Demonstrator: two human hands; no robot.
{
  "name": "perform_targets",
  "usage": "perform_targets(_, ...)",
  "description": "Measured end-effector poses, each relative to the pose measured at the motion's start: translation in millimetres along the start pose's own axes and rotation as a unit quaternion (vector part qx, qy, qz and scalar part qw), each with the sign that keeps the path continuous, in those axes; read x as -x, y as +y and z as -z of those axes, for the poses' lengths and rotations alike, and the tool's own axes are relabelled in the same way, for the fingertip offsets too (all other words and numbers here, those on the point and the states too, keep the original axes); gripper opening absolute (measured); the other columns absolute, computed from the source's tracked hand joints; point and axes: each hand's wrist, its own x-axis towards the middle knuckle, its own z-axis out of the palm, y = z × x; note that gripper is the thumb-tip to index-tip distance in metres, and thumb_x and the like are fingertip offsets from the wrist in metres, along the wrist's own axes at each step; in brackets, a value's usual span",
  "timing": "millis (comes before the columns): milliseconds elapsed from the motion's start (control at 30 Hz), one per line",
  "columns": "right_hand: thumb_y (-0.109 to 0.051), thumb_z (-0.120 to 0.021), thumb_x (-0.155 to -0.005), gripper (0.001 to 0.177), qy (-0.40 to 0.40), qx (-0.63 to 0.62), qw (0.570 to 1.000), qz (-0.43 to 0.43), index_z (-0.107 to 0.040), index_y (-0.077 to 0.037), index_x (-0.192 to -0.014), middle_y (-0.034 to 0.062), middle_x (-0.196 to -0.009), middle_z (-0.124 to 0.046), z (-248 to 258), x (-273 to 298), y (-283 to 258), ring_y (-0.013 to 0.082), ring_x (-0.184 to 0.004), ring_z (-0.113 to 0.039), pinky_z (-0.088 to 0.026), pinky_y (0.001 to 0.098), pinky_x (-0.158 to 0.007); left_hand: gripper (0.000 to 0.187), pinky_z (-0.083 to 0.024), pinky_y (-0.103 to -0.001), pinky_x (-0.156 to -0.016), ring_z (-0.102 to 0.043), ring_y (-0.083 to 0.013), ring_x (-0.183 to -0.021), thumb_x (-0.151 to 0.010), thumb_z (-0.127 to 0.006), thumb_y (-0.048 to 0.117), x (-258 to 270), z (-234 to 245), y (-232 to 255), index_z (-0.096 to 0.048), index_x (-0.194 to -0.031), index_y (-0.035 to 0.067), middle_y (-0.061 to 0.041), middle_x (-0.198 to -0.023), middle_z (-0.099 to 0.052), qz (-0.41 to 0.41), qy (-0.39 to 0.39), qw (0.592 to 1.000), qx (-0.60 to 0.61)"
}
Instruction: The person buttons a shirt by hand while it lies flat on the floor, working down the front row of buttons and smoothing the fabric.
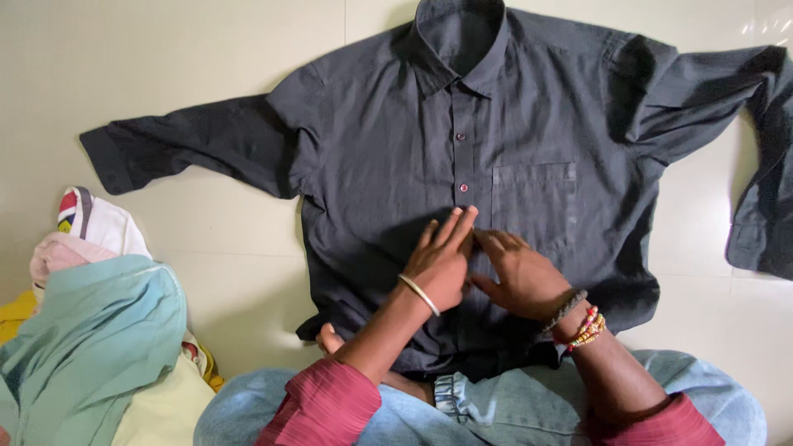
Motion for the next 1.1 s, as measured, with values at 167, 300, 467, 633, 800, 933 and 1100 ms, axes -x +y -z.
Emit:
perform_targets(167, -0.041, -0.08, -0.079, 0.07, -0.032, 0.057, 0.984, -0.168, -0.056, -0.013, -0.138, 0.0204, -0.129, -0.06, 26, -2, 3, 0.0422, -0.115, -0.059, -0.052, 0.0471, -0.093, 0.123, -0.018, -0.082, -0.111, -0.006, -0.0403, -0.154, -0.064, -0.091, 0.047, -5, 32, -14, -0.016, -0.158, 0.02, -0.012, -0.168, -0.01, 0.178, -0.134, 0.974, -0.04)
perform_targets(300, -0.042, -0.078, -0.082, 0.071, -0.023, 0.111, 0.964, -0.241, -0.054, -0.012, -0.142, 0.0188, -0.123, -0.061, 45, -8, 0, 0.039, -0.116, -0.06, -0.052, 0.0466, -0.096, 0.128, -0.023, -0.083, -0.106, -0.001, -0.0503, -0.152, -0.067, -0.092, 0.049, -9, 62, -25, -0.011, -0.162, 0.021, -0.021, -0.168, 0.0, 0.315, -0.111, 0.942, -0.021)
perform_targets(467, -0.04, -0.078, -0.079, 0.072, 0.06, 0.09, 0.992, -0.067, -0.056, -0.007, -0.139, 0.0195, -0.132, -0.059, 27, -13, -16, 0.0391, -0.121, -0.056, -0.049, 0.0509, -0.094, 0.118, -0.019, -0.087, -0.105, 0.007, -0.0554, -0.152, -0.07, -0.09, 0.044, -9, 44, 24, -0.015, -0.161, 0.041, -0.017, -0.17, 0.011, 0.226, -0.19, 0.955, -0.017)
perform_targets(633, -0.041, -0.078, -0.077, 0.063, -0.046, 0.11, 0.985, -0.121, -0.06, -0.01, -0.129, 0.0128, -0.137, -0.058, 19, -12, -17, 0.0344, -0.121, -0.057, -0.051, 0.0477, -0.094, 0.112, -0.01, -0.091, -0.103, 0.017, -0.0496, -0.154, -0.075, -0.088, 0.034, -7, 32, 33, -0.016, -0.158, 0.054, -0.009, -0.171, 0.019, 0.17, -0.286, 0.942, -0.045)
perform_targets(800, -0.053, -0.078, -0.08, 0.061, -0.126, 0.114, 0.972, -0.16, -0.064, -0.017, -0.127, 0.0058, -0.128, -0.064, 31, -25, -4, 0.0281, -0.124, -0.059, -0.052, 0.0428, -0.104, 0.107, -0.014, -0.098, -0.093, 0.012, -0.0525, -0.151, -0.076, -0.085, 0.027, -6, -1, 24, -0.017, -0.154, 0.056, -0.009, -0.167, 0.011, 0.116, -0.135, 0.978, -0.106)
perform_targets(933, -0.052, -0.083, -0.069, 0.084, -0.028, 0.118, 0.977, -0.173, -0.054, -0.016, -0.139, 0.0129, -0.139, -0.053, 40, -29, -1, 0.036, -0.133, -0.048, -0.047, 0.0546, -0.098, 0.107, -0.022, -0.091, -0.099, 0.005, -0.0477, -0.155, -0.078, -0.085, 0.03, -7, 17, 17, -0.016, -0.158, 0.045, -0.01, -0.171, 0.002, 0.141, -0.158, 0.977, -0.025)
perform_targets(1100, -0.06, -0.087, -0.061, 0.113, -0.069, 0.198, 0.949, -0.234, -0.033, -0.021, -0.153, 0.0189, -0.157, -0.03, 35, -27, 1, 0.042, -0.148, -0.024, -0.038, 0.0663, -0.104, 0.114, -0.026, -0.087, -0.104, 0.006, -0.0505, -0.154, -0.08, -0.085, 0.042, -14, 58, 1, -0.007, -0.163, 0.039, -0.015, -0.171, 0.01, 0.262, -0.178, 0.948, 0.015)
